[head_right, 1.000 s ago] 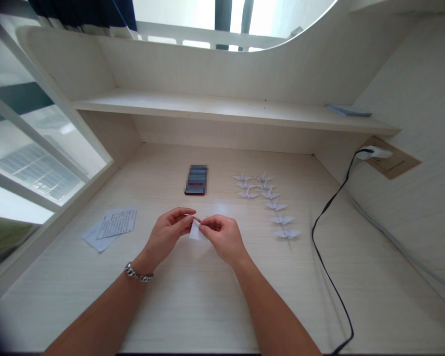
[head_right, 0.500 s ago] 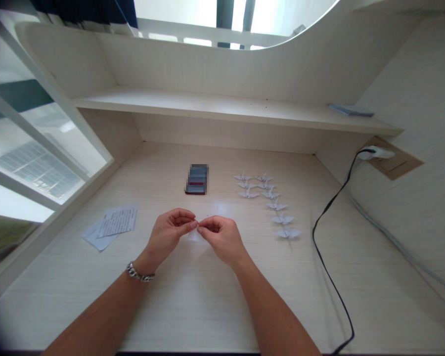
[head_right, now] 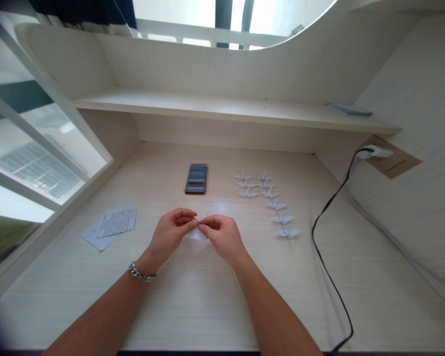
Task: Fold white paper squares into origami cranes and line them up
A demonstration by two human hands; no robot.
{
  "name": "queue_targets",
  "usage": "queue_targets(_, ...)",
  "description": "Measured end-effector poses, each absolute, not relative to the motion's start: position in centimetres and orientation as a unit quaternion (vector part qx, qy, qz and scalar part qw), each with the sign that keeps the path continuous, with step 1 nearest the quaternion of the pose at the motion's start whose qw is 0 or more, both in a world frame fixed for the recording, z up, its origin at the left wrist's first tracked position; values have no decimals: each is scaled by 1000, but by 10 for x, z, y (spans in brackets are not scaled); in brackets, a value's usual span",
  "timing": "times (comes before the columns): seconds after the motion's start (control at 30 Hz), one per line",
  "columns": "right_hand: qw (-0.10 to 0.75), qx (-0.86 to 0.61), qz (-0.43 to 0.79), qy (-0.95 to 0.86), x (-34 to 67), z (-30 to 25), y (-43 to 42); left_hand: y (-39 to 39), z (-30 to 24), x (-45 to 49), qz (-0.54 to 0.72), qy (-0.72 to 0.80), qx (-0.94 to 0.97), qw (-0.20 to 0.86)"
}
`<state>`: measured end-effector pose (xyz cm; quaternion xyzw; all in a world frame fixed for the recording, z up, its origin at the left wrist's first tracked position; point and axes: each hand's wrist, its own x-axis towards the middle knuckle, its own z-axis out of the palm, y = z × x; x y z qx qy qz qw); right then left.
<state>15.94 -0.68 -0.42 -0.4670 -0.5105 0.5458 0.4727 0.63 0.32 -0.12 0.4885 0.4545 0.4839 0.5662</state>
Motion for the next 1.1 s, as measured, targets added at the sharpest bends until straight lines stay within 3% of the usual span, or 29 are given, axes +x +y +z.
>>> queue_targets(0.53,448,-467,637,-418,158,-5,-6,3,-4,6,478,462,475,577)
queue_targets(1.1,464,-460,612,-445,157,-6,-6,2,-6,9,496,451,484,563)
